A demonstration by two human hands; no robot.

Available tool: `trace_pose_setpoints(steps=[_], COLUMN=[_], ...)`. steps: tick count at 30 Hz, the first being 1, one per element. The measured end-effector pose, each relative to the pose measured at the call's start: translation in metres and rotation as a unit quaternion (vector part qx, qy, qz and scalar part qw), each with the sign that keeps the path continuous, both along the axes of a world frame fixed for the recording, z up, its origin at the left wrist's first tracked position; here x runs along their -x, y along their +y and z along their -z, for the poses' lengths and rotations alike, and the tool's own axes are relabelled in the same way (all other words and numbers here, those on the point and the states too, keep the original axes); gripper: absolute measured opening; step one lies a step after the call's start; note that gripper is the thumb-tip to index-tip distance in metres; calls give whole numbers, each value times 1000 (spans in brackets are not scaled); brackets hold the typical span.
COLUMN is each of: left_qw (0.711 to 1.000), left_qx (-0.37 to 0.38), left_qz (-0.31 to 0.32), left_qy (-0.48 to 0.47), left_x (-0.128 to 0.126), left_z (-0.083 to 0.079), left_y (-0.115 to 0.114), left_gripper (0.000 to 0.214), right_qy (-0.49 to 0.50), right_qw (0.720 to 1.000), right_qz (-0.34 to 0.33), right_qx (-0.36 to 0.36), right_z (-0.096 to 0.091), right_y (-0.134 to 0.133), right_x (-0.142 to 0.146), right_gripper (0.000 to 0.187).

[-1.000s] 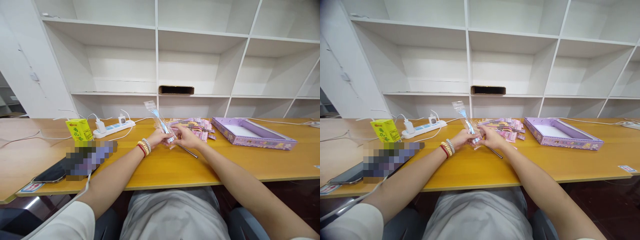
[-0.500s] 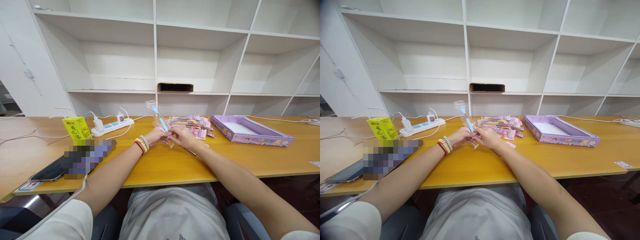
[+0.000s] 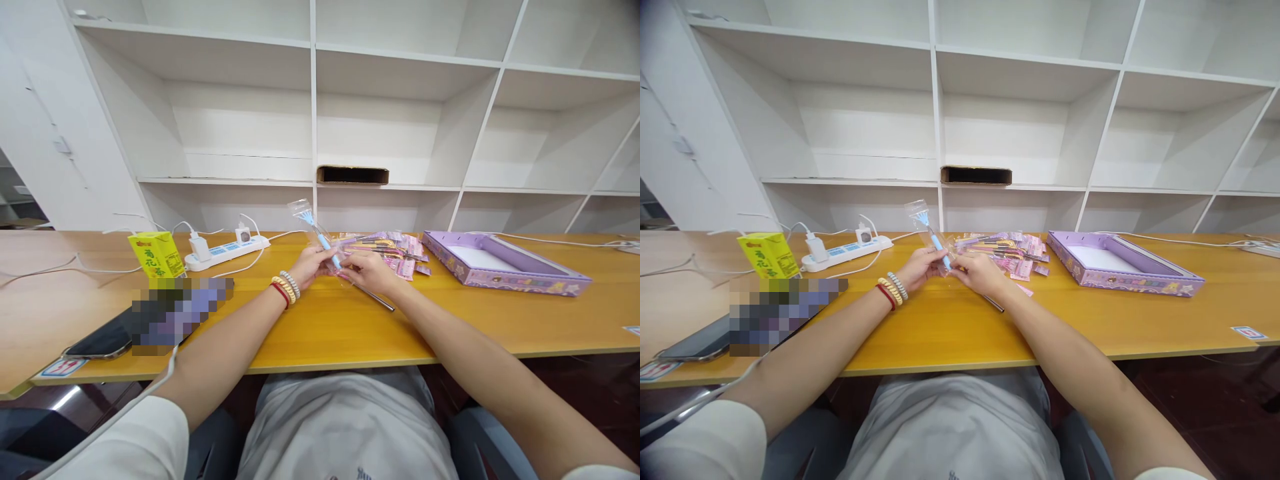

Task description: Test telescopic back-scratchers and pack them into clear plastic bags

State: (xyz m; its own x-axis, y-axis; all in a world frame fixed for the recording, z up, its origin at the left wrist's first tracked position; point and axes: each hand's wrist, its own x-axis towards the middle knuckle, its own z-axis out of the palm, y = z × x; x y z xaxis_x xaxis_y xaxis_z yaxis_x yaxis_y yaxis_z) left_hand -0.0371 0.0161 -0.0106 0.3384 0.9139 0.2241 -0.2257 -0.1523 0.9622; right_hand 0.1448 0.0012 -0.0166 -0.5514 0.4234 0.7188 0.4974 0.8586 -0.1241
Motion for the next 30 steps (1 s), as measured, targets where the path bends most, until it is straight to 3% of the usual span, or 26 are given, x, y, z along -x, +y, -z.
trace_pose_setpoints(steps=[3, 8, 13, 16, 19, 25, 30], left_qw=[1000, 996, 997, 996, 997, 999, 994], left_qx=[-9, 17, 25, 21, 8, -25, -26], left_qz=[-21, -75, -71, -74, -71, -18, 79], left_qy=[9, -46, -34, -37, -19, 44, 67], left_x=[-1, 8, 20, 16, 8, -2, -2], left_z=[0, 1, 2, 4, 6, 7, 6], left_y=[1, 10, 18, 17, 13, 5, -1], left_gripper=[23, 17, 17, 16, 19, 28, 35], right_qy=[-11, -25, -44, -59, -32, -1, -26], right_qw=[999, 990, 988, 991, 996, 995, 994], right_qz=[-34, -51, -60, -54, -50, -58, -11], right_qx=[20, 129, 136, 107, 72, 76, 108], right_z=[-4, -13, -11, -7, -8, -9, -3], right_y=[-3, -12, -8, -4, -3, -4, 0], right_x=[-1, -7, -8, -6, -6, -5, -3], right_gripper=[17, 21, 51, 24, 14, 13, 18])
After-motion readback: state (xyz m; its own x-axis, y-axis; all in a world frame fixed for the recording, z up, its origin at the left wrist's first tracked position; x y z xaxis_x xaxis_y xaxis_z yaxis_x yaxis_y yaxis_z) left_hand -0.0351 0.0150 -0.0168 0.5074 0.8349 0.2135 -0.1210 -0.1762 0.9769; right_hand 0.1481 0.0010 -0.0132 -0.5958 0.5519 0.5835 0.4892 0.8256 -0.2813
